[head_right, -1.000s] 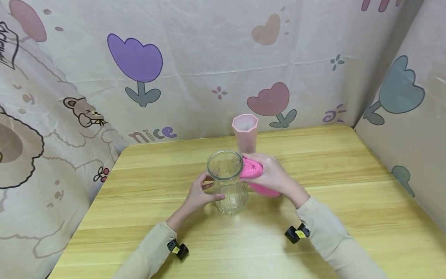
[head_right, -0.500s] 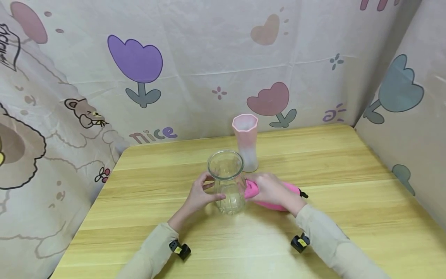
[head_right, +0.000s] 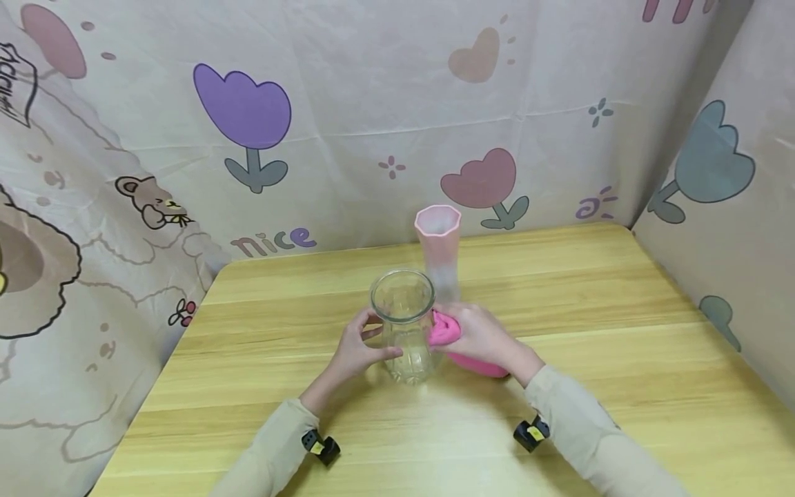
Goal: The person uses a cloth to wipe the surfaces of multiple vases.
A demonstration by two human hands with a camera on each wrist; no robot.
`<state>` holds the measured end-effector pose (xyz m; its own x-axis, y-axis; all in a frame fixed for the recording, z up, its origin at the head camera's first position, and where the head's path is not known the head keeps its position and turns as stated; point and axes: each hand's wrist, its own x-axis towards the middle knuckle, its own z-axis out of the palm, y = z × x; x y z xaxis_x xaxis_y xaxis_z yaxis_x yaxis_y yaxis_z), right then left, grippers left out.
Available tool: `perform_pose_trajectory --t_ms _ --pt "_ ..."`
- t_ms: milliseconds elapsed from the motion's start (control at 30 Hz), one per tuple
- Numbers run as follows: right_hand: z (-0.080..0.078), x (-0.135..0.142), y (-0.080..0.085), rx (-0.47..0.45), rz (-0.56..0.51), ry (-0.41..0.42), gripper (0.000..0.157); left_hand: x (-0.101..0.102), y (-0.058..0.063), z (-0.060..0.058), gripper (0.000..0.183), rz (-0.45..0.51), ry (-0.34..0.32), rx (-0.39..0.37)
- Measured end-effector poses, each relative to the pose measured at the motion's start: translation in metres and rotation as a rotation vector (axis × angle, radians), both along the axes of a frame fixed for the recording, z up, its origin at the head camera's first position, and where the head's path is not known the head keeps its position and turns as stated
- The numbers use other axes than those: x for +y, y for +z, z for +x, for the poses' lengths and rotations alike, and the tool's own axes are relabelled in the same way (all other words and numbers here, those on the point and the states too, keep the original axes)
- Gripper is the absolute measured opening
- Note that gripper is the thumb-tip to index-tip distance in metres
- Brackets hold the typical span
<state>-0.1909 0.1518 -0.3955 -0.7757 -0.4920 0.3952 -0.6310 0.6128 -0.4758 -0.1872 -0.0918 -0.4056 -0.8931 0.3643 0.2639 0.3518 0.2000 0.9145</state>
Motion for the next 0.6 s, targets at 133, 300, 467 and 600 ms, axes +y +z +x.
perform_pose_trajectory --t_ms 133,300,467,600 --pt "0.002 0.003 -0.005 -0.009 0.063 -0.018 0.056 0.001 -0.001 0.000 0.062 0.010 -0.010 0.009" --pt "0.001 0.006 -0.002 -0.003 0.014 -0.002 0.054 0.001 0.000 -0.001 0.061 0.004 -0.021 0.000" --pt "-0.002 0.002 0.001 0.028 -0.022 0.038 0.043 0.000 -0.003 -0.003 0.061 -0.003 -0.006 -0.001" --pt "-0.001 0.002 -0.004 0.000 0.020 0.014 0.045 -0.001 -0.018 -0.011 0.062 -0.007 0.005 -0.006"
